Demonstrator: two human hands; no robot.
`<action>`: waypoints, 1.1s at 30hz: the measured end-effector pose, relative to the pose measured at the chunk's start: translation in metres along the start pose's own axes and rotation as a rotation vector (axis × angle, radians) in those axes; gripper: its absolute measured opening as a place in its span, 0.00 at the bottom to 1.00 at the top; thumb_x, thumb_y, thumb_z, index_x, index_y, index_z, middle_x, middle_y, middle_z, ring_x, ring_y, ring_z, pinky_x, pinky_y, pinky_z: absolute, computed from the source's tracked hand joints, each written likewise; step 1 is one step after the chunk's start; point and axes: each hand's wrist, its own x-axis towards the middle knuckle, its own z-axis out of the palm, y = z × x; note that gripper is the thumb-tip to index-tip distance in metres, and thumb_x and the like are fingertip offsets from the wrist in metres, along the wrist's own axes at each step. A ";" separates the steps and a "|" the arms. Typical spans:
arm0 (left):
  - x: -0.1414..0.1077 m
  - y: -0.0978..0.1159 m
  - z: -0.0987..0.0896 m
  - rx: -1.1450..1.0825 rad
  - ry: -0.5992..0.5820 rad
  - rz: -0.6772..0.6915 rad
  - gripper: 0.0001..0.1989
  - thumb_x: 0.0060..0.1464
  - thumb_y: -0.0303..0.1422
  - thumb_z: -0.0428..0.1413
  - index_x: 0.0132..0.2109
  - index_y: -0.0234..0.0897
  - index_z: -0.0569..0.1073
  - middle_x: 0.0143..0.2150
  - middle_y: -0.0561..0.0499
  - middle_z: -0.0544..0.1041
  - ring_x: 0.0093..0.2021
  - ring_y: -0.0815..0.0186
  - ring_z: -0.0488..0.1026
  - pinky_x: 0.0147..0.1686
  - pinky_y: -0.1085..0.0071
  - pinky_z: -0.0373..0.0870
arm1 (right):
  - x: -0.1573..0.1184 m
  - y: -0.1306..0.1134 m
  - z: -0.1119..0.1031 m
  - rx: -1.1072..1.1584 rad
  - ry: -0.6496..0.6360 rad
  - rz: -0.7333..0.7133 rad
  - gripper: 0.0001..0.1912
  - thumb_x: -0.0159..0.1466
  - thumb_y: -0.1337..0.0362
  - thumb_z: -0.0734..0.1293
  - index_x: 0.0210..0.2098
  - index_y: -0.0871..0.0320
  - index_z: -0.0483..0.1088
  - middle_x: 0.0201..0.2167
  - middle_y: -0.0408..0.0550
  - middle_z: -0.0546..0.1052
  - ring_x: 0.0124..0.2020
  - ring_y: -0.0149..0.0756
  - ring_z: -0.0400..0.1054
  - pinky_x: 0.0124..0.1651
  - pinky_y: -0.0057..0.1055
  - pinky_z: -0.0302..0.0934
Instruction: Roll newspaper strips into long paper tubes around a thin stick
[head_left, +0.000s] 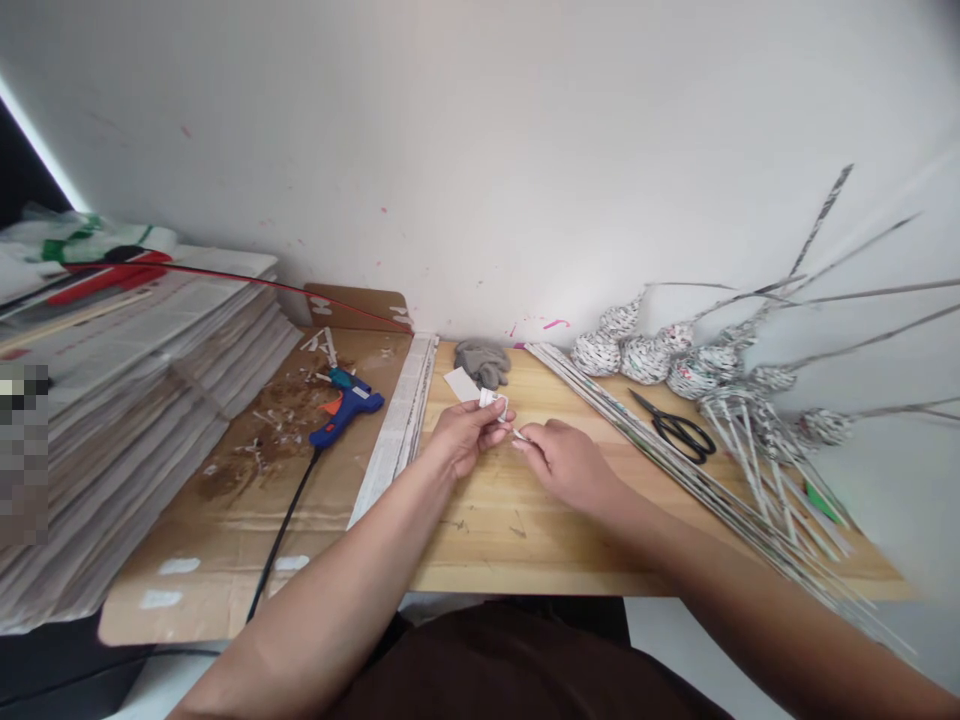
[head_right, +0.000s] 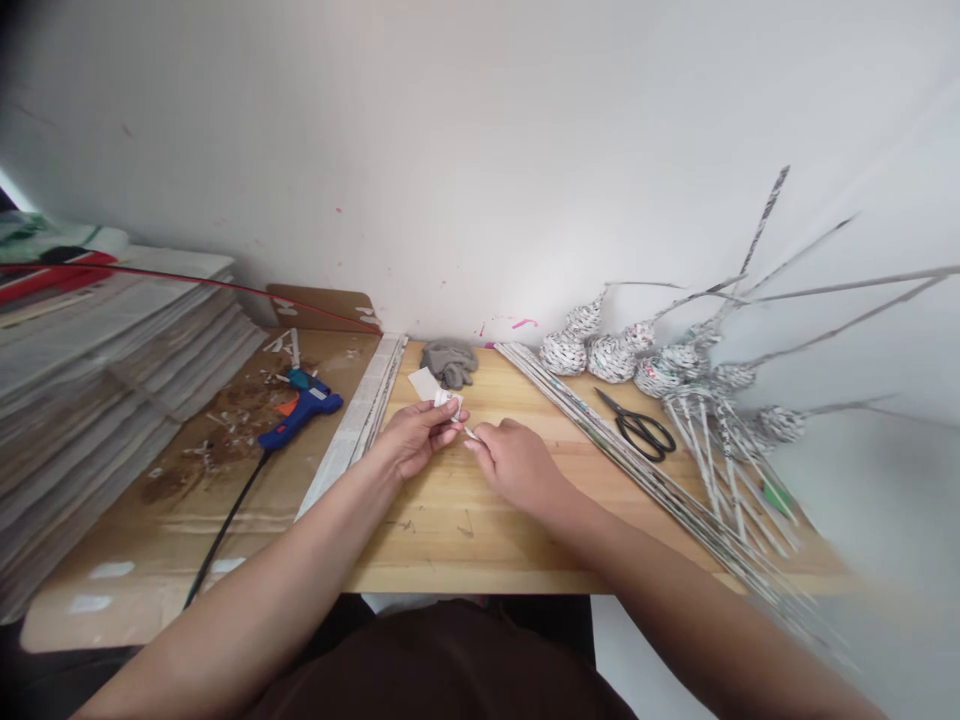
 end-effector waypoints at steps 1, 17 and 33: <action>0.000 0.000 0.000 0.001 -0.002 0.000 0.04 0.48 0.24 0.60 0.32 0.25 0.74 0.29 0.43 0.77 0.22 0.73 0.73 0.21 0.82 0.71 | 0.000 0.000 0.001 0.046 -0.053 0.022 0.18 0.65 0.54 0.55 0.33 0.59 0.70 0.23 0.46 0.71 0.27 0.33 0.64 0.32 0.29 0.53; 0.003 -0.001 -0.002 -0.008 -0.003 0.033 0.06 0.46 0.26 0.62 0.32 0.27 0.73 0.29 0.44 0.77 0.22 0.74 0.73 0.20 0.83 0.71 | 0.002 -0.006 -0.004 0.337 -0.137 0.146 0.18 0.63 0.50 0.57 0.33 0.59 0.68 0.21 0.43 0.69 0.23 0.31 0.63 0.29 0.27 0.55; 0.002 -0.001 -0.001 0.011 -0.029 0.007 0.04 0.48 0.25 0.59 0.33 0.26 0.74 0.29 0.44 0.77 0.22 0.74 0.72 0.20 0.83 0.70 | 0.005 0.000 -0.007 0.481 -0.334 0.255 0.20 0.65 0.52 0.54 0.32 0.61 0.68 0.19 0.44 0.70 0.21 0.30 0.64 0.27 0.27 0.57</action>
